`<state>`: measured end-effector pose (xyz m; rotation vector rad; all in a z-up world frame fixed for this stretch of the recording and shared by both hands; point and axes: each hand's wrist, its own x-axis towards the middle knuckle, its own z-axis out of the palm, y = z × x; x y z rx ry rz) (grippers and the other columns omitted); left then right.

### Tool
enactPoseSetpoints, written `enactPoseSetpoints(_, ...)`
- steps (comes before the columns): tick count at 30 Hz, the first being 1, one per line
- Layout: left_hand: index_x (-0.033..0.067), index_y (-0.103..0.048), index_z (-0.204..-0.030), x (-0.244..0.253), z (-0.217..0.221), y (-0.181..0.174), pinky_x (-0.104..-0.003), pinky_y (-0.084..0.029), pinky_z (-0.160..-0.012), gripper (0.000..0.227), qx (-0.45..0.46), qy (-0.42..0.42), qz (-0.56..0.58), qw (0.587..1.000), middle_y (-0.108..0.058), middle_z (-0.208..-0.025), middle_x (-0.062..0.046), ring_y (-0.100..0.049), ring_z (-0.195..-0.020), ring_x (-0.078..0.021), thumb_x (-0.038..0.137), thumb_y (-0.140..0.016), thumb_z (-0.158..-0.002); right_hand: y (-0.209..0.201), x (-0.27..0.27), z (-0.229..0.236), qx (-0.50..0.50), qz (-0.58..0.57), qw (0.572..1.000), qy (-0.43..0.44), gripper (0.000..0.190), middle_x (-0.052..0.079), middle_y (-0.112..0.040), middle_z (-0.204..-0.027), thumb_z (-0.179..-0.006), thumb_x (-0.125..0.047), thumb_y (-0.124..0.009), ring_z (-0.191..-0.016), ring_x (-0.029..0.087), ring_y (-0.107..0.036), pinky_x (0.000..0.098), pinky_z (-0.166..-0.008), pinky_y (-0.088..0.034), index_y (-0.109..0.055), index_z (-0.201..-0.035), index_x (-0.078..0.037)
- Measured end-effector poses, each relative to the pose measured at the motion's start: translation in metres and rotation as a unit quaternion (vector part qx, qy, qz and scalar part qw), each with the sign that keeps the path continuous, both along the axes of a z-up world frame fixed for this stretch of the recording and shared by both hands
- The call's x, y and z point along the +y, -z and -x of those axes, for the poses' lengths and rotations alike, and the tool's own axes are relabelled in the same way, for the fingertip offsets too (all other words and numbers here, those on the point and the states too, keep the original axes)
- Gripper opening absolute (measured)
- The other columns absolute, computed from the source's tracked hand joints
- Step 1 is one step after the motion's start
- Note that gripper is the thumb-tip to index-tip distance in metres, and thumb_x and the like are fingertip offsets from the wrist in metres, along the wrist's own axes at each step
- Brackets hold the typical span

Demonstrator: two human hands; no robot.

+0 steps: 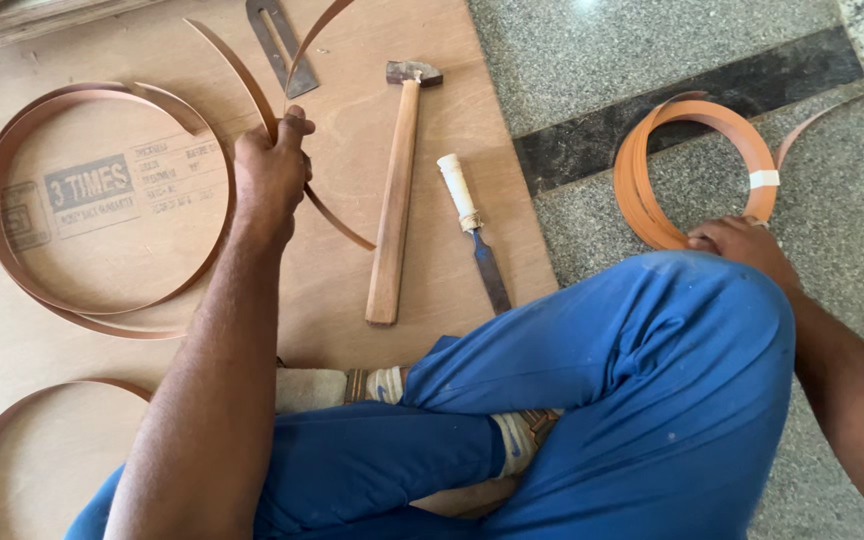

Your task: The person sits on the floor and uses a chisel and hammer to shape and smooth thin wooden strips. They repeatedly bend the strips to check flexibility and tap the chisel with the hammer to refine the edges.

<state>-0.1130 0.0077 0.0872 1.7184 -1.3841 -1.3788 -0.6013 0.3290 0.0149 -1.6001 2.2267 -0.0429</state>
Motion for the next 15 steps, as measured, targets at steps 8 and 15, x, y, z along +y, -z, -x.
enactPoseSetpoints(8, 0.0050, -0.072, -0.104, 0.005, 0.003, 0.001, -0.027, -0.041, -0.048, 0.037, -0.006, 0.015, 0.012, 1.000, -0.054, -0.061, 0.001, -0.050, -0.052, -0.0078, 0.040, -0.058, -0.104, -0.021, -0.018, -0.029, -0.029, 0.034, 0.999, 0.024, 0.060, 0.024, -0.062, -0.138, -0.099, -0.043, -0.063, -0.133, 0.042, -0.054, 0.0518, -0.110, -0.042, -0.057, -0.143, -0.003)
enactPoseSetpoints(15, 0.0042, -0.071, -0.102, 0.007, 0.000, 0.004, -0.028, -0.042, -0.049, 0.037, -0.020, 0.012, 0.005, 1.000, -0.054, -0.061, 0.001, -0.051, -0.052, -0.0089, 0.039, -0.060, -0.103, -0.030, -0.105, -0.048, -0.047, -0.001, 0.998, 0.028, 0.058, 0.023, -0.037, -0.158, -0.106, -0.030, -0.047, -0.127, 0.045, -0.055, 0.0545, -0.103, -0.049, -0.035, -0.162, -0.020)
